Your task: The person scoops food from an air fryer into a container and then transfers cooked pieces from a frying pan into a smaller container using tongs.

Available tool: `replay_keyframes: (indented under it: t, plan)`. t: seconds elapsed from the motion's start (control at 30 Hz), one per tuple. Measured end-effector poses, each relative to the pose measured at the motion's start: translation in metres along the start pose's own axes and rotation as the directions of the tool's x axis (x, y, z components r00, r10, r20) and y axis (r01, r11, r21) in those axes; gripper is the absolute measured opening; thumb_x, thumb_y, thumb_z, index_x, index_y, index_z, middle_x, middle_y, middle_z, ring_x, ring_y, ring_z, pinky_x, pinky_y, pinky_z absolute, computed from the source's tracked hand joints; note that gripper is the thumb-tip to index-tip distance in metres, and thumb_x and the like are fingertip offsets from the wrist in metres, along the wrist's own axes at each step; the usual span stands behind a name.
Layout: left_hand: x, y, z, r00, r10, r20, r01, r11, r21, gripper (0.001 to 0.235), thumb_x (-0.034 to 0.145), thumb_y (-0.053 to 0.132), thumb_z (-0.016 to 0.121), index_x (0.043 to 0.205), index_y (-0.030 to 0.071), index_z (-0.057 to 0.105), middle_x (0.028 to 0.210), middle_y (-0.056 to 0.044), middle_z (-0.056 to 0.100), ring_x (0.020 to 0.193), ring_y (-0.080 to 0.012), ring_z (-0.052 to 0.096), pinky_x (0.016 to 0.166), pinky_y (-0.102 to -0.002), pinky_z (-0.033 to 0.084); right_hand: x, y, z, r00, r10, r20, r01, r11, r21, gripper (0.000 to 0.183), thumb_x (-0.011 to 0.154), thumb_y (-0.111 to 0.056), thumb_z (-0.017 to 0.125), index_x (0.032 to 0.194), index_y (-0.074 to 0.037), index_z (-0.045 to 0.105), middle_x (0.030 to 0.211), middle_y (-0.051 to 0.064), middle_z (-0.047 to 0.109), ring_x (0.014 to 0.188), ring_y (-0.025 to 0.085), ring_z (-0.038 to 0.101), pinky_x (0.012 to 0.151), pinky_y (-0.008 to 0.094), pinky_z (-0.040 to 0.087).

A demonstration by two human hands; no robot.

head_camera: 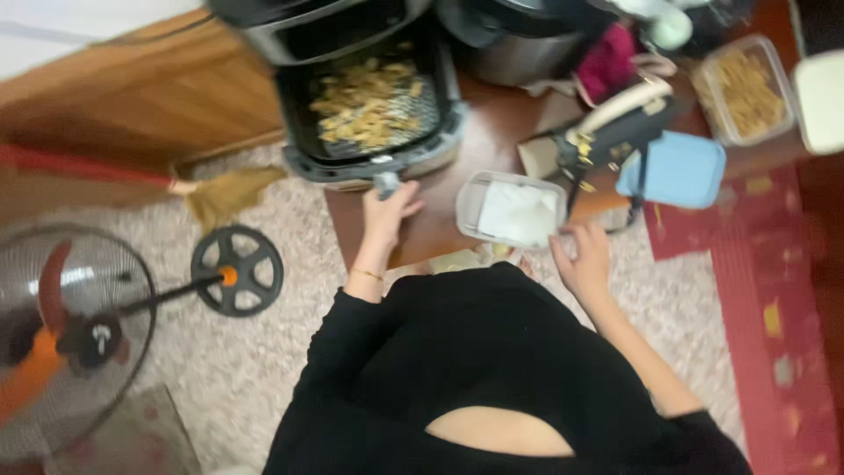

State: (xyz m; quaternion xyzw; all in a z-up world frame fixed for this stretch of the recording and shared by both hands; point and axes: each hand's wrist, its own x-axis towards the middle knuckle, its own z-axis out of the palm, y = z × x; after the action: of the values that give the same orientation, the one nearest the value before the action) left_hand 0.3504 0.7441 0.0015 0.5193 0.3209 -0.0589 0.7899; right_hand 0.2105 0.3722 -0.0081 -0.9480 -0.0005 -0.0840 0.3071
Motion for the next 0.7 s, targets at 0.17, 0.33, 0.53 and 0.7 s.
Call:
replay_keyframes:
  t: [0.17,0.33,0.53,0.7]
  plan:
    - [-0.002,-0.002,-0.014,1.0,0.029,0.002,-0.029,0.996,0.082,0.022,0.083,-0.001,0.086,0.084,-0.002,0.064,0.067,-0.01,0.06,0.059,-0.0249,0.068,0.074,-0.063,0.072,-0.002,-0.02,-0.007,0.998,0.016,-0.063,-0.013,0.999,0.05,0.017,0.101,-0.023,0.082,0.108,-0.011,0.074,0.109,0.013,0.069,0.106,0.04,0.07,0.095,0.05,0.054]
    - [0.007,0.002,0.0,0.992,0.1,-0.08,-0.098,0.995,0.028,0.017,0.077,-0.002,0.082,0.08,-0.003,0.065,0.063,-0.012,0.059,0.054,-0.0239,0.064,0.067,-0.061,0.073,-0.005,-0.017,-0.006,1.0,0.0,-0.027,0.002,0.998,0.061,0.015,0.1,-0.022,0.083,0.106,-0.012,0.074,0.109,0.013,0.07,0.105,0.041,0.07,0.094,0.051,0.054]
    - [0.003,-0.002,-0.002,0.993,0.093,-0.068,-0.093,0.996,0.011,0.017,0.081,0.002,0.08,0.084,-0.003,0.064,0.064,-0.01,0.055,0.055,-0.0272,0.066,0.067,-0.062,0.071,-0.01,-0.022,-0.012,0.998,-0.062,0.015,0.061,0.996,0.066,0.013,0.102,-0.017,0.081,0.108,-0.009,0.073,0.109,0.017,0.067,0.102,0.044,0.067,0.092,0.054,0.053]
    - [-0.016,-0.023,-0.003,0.999,0.047,-0.004,-0.047,0.999,0.027,0.017,0.081,0.0,0.084,0.079,-0.005,0.068,0.062,-0.012,0.058,0.057,-0.0283,0.071,0.071,-0.061,0.071,-0.003,-0.018,-0.004,0.998,-0.047,0.039,0.043,0.995,0.086,0.012,0.103,-0.019,0.082,0.108,-0.012,0.074,0.112,0.012,0.068,0.107,0.04,0.067,0.096,0.051,0.052]
